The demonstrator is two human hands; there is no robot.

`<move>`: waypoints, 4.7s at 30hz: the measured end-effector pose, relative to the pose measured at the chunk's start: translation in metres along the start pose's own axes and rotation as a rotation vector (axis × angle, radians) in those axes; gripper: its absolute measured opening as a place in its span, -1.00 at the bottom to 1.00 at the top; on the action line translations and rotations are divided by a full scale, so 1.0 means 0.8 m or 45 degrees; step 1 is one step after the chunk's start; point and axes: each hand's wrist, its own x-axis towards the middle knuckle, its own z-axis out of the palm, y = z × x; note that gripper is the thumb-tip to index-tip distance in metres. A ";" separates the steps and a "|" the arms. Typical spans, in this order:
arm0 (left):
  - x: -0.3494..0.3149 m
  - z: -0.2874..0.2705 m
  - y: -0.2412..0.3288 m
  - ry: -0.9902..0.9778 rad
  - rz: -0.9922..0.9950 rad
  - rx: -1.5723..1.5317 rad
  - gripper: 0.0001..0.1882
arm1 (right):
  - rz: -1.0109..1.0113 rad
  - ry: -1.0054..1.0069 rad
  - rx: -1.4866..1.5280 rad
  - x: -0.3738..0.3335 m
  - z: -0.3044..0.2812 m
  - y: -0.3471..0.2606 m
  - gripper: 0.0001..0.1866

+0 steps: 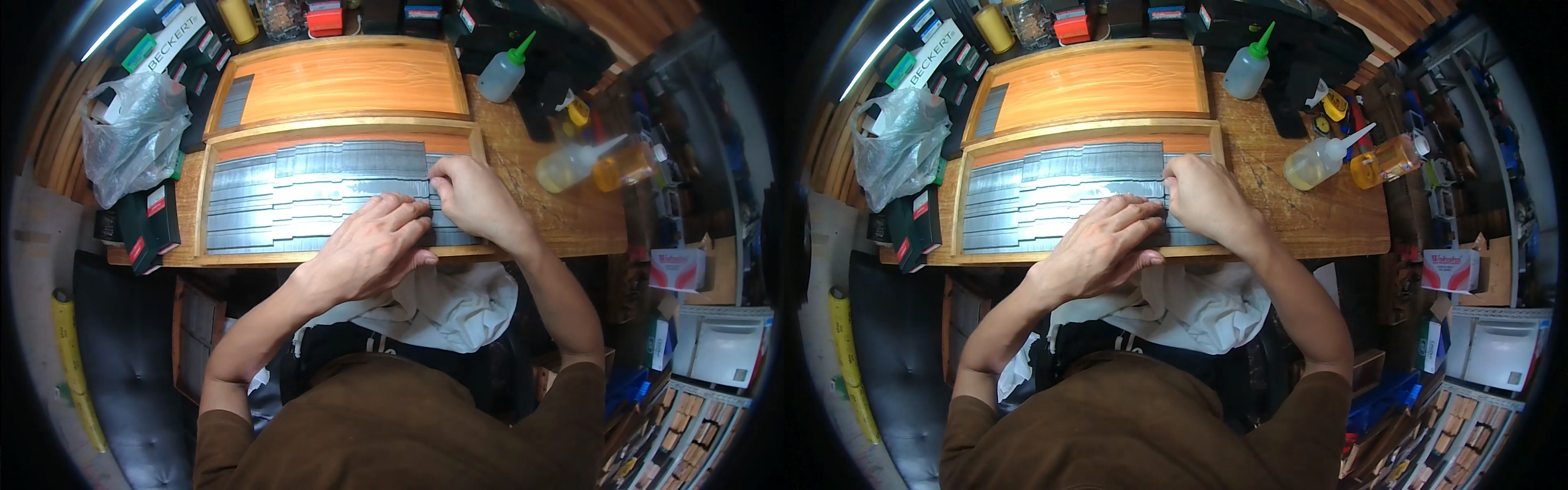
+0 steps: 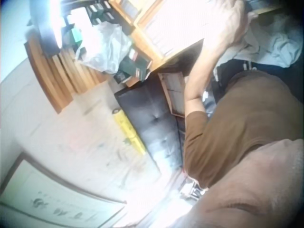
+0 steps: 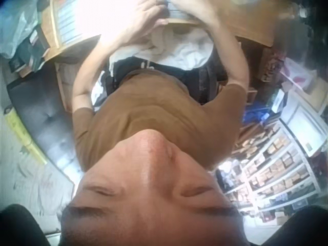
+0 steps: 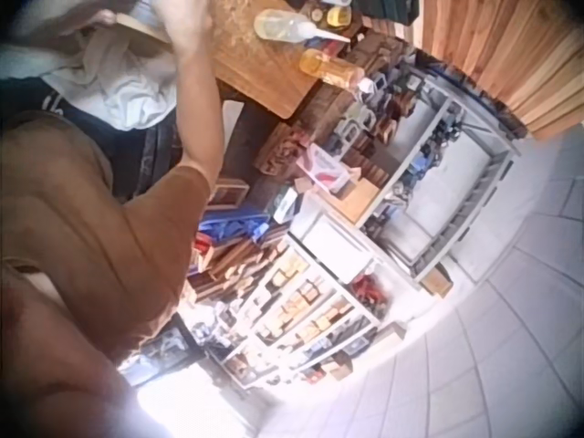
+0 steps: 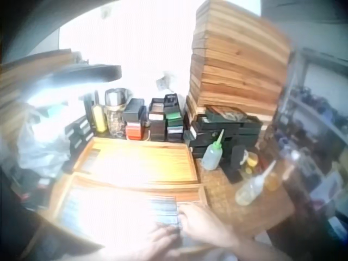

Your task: The person repeatedly picks up small rectangular metal pieces from a wooden tray, aligns them, and places them back into the tray. They occasionally wipe the pieces with a white cloth and inspect them before returning them to the tray.

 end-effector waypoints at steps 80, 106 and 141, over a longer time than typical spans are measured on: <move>-0.011 0.002 -0.006 0.135 0.003 -0.036 -0.67 | 0.303 0.041 -0.073 0.018 -0.001 -0.035 -0.56; -0.017 -0.037 0.010 0.562 -0.953 -2.085 -0.79 | -0.344 0.470 -0.007 -0.070 0.017 -0.122 -0.66; -0.095 0.075 0.042 0.012 -1.375 -1.776 -0.72 | 0.076 -0.058 1.102 -0.259 0.100 -0.026 -0.75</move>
